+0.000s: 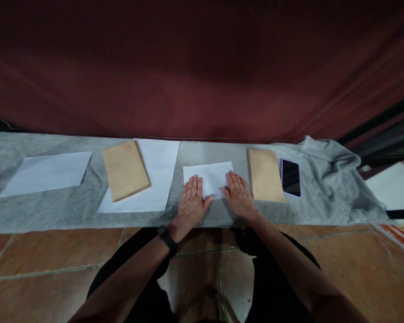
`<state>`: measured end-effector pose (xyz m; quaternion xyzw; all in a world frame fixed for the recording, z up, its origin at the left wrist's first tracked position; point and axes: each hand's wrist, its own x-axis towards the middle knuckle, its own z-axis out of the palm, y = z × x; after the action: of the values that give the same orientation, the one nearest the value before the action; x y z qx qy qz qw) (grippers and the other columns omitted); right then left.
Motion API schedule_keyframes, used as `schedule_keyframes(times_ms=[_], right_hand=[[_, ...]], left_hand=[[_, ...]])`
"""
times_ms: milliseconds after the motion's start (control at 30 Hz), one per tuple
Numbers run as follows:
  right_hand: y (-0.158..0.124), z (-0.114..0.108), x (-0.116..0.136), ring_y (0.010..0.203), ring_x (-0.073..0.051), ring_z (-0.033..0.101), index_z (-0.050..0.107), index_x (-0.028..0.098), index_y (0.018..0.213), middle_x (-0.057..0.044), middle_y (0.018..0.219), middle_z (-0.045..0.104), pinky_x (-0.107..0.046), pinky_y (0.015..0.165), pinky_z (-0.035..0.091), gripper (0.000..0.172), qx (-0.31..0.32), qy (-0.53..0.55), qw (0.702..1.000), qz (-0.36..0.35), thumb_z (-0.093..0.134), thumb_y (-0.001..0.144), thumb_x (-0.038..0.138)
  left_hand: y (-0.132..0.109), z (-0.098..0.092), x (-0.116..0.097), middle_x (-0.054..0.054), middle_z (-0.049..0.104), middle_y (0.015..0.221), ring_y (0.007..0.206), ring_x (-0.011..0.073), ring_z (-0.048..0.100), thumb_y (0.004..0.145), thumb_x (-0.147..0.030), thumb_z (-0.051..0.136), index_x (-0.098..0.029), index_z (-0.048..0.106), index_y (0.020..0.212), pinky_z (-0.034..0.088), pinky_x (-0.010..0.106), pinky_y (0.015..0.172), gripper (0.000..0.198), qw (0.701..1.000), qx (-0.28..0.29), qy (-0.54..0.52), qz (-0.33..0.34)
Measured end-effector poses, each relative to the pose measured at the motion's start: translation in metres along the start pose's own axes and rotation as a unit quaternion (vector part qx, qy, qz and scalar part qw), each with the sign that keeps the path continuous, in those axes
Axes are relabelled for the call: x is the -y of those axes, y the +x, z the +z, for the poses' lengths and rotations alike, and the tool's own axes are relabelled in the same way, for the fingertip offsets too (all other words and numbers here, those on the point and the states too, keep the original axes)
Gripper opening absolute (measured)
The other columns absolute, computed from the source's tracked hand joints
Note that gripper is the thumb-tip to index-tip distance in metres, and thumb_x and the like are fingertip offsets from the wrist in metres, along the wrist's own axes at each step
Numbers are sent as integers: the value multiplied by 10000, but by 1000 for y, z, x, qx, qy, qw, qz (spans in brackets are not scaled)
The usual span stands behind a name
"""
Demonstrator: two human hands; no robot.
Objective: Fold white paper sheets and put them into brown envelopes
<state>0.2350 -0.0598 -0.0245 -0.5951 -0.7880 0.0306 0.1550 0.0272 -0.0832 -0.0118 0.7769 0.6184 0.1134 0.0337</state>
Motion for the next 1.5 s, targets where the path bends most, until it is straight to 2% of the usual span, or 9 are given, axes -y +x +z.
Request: schedule_keyframes(times_ms=[233, 433, 667, 800, 1200, 1500], right_hand=[[4, 1, -6, 1532, -327, 329, 333, 65, 1600, -202, 1646, 360, -542, 1238, 281, 616, -28, -6, 999, 26, 349, 1083, 399], [10, -3, 0, 1567, -315, 251, 331, 60, 1599, -186, 1683, 284, -532, 1259, 259, 590, -29, 10, 999, 16, 345, 1082, 345], [14, 3, 24, 1576, -248, 243, 378, 89, 1586, -150, 1683, 302, -468, 1283, 259, 568, 42, 70, 996, -45, 301, 1089, 353], [10, 4, 28, 1570, -260, 260, 412, 100, 1571, -142, 1685, 297, -478, 1292, 233, 550, 55, 63, 993, -78, 310, 1093, 350], [15, 2, 25, 1563, -272, 278, 404, 167, 1585, -122, 1697, 273, -501, 1284, 235, 530, 59, 25, 995, -73, 360, 1087, 344], [17, 3, 26, 1560, -275, 285, 410, 161, 1581, -125, 1689, 292, -501, 1285, 222, 529, 62, 23, 996, -60, 365, 1083, 333]], left_hand=[[6, -2, 7, 249, 292, 1656, 1567, 341, 235, 1025, -557, 389, -11, 298, 1585, 266, 530, 1263, 787, 1000, -6, 7, -21], [14, -3, 12, 269, 291, 1647, 1567, 353, 227, 1054, -482, 327, 38, 318, 1567, 233, 539, 1276, 731, 999, -26, 25, -33], [16, -2, -5, 194, 300, 1670, 1582, 265, 201, 1064, -330, 271, -17, 303, 1590, 223, 470, 1297, 613, 999, 7, -1, 45], [10, 4, -10, 176, 306, 1672, 1580, 263, 209, 1056, -277, 259, -28, 338, 1578, 233, 468, 1294, 583, 997, 27, -6, 72], [18, 0, -5, 142, 257, 1696, 1589, 253, 173, 1056, -299, 292, -84, 284, 1615, 179, 471, 1303, 598, 997, 38, 22, 61], [20, -3, -4, 142, 258, 1695, 1587, 261, 180, 1063, -323, 297, -86, 299, 1611, 179, 473, 1303, 597, 997, 50, 29, 59]])
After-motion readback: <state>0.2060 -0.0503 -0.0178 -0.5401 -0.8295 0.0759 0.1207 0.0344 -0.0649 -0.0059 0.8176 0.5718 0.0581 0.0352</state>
